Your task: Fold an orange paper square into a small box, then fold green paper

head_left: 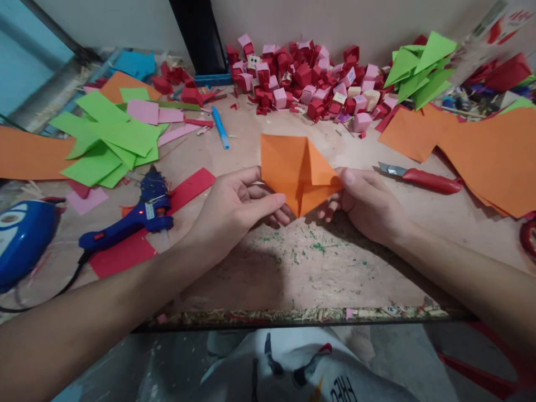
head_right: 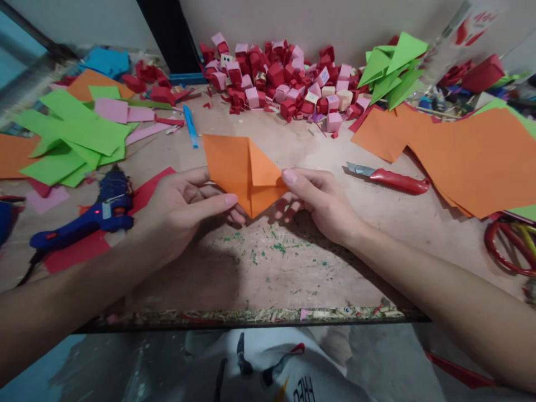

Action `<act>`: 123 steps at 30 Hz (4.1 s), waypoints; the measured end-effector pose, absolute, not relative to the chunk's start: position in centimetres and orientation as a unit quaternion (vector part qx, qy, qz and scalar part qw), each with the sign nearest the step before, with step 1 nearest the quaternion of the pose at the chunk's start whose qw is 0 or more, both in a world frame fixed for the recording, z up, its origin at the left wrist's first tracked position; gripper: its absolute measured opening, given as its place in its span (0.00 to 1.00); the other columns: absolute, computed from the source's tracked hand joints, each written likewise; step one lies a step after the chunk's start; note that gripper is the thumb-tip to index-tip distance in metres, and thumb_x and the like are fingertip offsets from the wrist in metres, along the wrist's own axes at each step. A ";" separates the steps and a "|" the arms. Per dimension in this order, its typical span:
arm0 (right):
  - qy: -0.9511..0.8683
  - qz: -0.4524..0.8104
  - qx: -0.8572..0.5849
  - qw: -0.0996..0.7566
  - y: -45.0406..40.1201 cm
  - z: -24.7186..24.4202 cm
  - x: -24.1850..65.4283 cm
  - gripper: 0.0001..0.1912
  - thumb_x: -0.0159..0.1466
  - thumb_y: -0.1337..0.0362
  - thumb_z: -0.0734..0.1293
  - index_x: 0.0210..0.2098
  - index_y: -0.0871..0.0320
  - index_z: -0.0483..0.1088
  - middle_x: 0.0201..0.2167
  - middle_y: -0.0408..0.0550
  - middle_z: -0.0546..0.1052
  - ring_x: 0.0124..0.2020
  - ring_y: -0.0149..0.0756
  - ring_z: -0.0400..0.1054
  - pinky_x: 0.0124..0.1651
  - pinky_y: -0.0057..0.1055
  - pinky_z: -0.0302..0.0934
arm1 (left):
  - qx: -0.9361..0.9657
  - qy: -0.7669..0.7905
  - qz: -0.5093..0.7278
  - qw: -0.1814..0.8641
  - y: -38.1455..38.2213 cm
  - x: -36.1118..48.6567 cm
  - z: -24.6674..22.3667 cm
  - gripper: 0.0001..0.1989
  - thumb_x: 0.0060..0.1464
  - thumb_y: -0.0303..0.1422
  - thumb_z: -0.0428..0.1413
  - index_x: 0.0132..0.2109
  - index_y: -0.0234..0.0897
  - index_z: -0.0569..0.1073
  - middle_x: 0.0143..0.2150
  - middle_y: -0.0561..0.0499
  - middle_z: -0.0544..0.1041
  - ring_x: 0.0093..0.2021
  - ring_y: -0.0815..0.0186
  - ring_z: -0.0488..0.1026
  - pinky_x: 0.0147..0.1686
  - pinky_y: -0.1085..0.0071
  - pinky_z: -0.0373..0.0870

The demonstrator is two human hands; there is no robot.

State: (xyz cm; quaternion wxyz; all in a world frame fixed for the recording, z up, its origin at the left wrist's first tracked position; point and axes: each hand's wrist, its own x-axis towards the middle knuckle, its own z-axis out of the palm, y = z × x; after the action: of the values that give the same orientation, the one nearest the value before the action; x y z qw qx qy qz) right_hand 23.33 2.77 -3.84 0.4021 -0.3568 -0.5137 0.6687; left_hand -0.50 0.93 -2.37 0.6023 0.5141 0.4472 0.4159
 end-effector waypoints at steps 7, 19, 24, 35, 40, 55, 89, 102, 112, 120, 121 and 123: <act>-0.539 0.643 -0.398 0.371 2.5 -3.2 23.0 0.11 0.64 0.54 0.78 0.35 0.55 0.82 0.26 0.45 0.81 0.25 0.33 0.75 0.30 0.29 0.70 | 0.528 0.485 0.412 0.562 1.0 -0.3 -2.0 0.05 0.57 0.32 0.65 0.40 0.36 0.79 0.29 0.53 0.80 0.29 0.68 0.78 0.31 0.75 0.76; -0.579 0.609 -0.425 0.336 2.3 -2.6 22.7 0.18 0.61 0.47 0.78 0.33 0.56 0.81 0.27 0.46 0.81 0.27 0.34 0.74 0.31 0.30 0.69 | 0.561 0.492 0.356 0.562 0.6 0.5 -1.6 0.12 0.53 0.30 0.69 0.46 0.37 0.83 0.45 0.49 0.87 0.44 0.58 0.84 0.44 0.68 0.82; -0.625 0.589 -0.411 0.306 2.2 -2.6 22.8 0.16 0.62 0.48 0.77 0.34 0.56 0.81 0.29 0.46 0.81 0.29 0.35 0.73 0.32 0.31 0.68 | 0.563 0.511 0.341 0.552 0.6 0.6 -1.5 0.07 0.53 0.31 0.68 0.41 0.36 0.84 0.40 0.49 0.87 0.39 0.59 0.84 0.36 0.70 0.80; -0.655 0.554 -0.422 0.292 2.3 -2.8 22.8 0.15 0.64 0.50 0.76 0.30 0.55 0.81 0.27 0.45 0.78 0.27 0.35 0.69 0.29 0.32 0.62 | 0.605 0.473 0.359 0.531 0.3 0.5 -2.0 0.09 0.56 0.33 0.66 0.45 0.39 0.82 0.42 0.50 0.85 0.41 0.60 0.82 0.38 0.70 0.78; -0.659 0.560 -0.410 0.292 2.1 -2.7 22.7 0.12 0.64 0.53 0.76 0.32 0.55 0.82 0.31 0.44 0.80 0.29 0.35 0.70 0.31 0.32 0.63 | 0.621 0.461 0.351 0.528 0.4 0.4 -2.2 0.10 0.57 0.31 0.65 0.46 0.39 0.82 0.43 0.51 0.85 0.41 0.60 0.82 0.38 0.70 0.78; -0.662 0.557 -0.416 0.282 1.6 -3.2 22.7 0.14 0.65 0.51 0.75 0.36 0.56 0.80 0.30 0.44 0.77 0.28 0.34 0.68 0.29 0.31 0.64 | 0.637 0.459 0.402 0.472 -0.5 0.5 -2.6 0.10 0.58 0.31 0.66 0.48 0.43 0.80 0.44 0.51 0.84 0.40 0.62 0.81 0.36 0.72 0.77; -0.653 0.527 -0.420 0.345 2.0 -3.1 23.0 0.11 0.69 0.63 0.72 0.47 0.43 0.85 0.48 0.43 0.85 0.46 0.42 0.79 0.50 0.39 0.73 | 0.612 0.470 0.384 0.507 0.1 -0.1 -1.3 0.09 0.64 0.38 0.62 0.42 0.43 0.86 0.43 0.48 0.85 0.40 0.61 0.81 0.31 0.74 0.76; -0.684 0.521 -0.414 0.299 2.3 -2.5 22.9 0.11 0.68 0.53 0.73 0.42 0.50 0.85 0.41 0.45 0.86 0.40 0.40 0.78 0.42 0.34 0.70 | 0.600 0.467 0.403 0.509 0.3 0.3 -2.4 0.11 0.55 0.31 0.68 0.45 0.39 0.81 0.43 0.50 0.83 0.41 0.63 0.81 0.40 0.70 0.79; -0.630 0.525 -0.463 0.336 2.2 -2.6 22.5 0.16 0.65 0.48 0.75 0.35 0.55 0.83 0.33 0.46 0.83 0.32 0.37 0.74 0.34 0.32 0.68 | 0.546 0.415 0.312 0.657 0.4 0.4 -2.4 0.42 0.43 0.30 0.75 0.63 0.45 0.65 0.44 0.51 0.82 0.44 0.60 0.82 0.38 0.68 0.81; -0.608 0.572 -0.437 0.335 2.3 -2.6 22.5 0.14 0.63 0.50 0.77 0.36 0.55 0.83 0.31 0.46 0.83 0.29 0.34 0.73 0.33 0.30 0.69 | 0.562 0.440 0.380 0.588 0.7 0.5 -3.0 0.17 0.52 0.29 0.68 0.48 0.39 0.74 0.44 0.51 0.84 0.44 0.62 0.83 0.44 0.67 0.80; -0.601 0.586 -0.432 0.330 2.3 -2.6 22.5 0.14 0.63 0.50 0.77 0.36 0.55 0.83 0.32 0.46 0.83 0.30 0.34 0.74 0.34 0.30 0.69 | 0.564 0.447 0.395 0.572 0.8 0.4 -3.0 0.16 0.52 0.29 0.68 0.48 0.38 0.75 0.44 0.51 0.83 0.44 0.62 0.83 0.43 0.67 0.80; -0.589 0.615 -0.418 0.318 2.3 -2.5 22.6 0.14 0.63 0.51 0.77 0.37 0.55 0.83 0.33 0.46 0.83 0.31 0.34 0.75 0.35 0.31 0.71 | 0.563 0.460 0.421 0.543 0.9 0.3 -3.0 0.14 0.53 0.31 0.68 0.47 0.39 0.77 0.44 0.50 0.83 0.44 0.62 0.82 0.43 0.68 0.80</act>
State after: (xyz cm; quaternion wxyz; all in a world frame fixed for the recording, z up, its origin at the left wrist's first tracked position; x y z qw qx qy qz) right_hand 22.58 2.34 -2.54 0.3180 -0.4180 -0.5886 0.6146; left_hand 0.27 0.87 -2.99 0.5429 0.5627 0.4595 0.4213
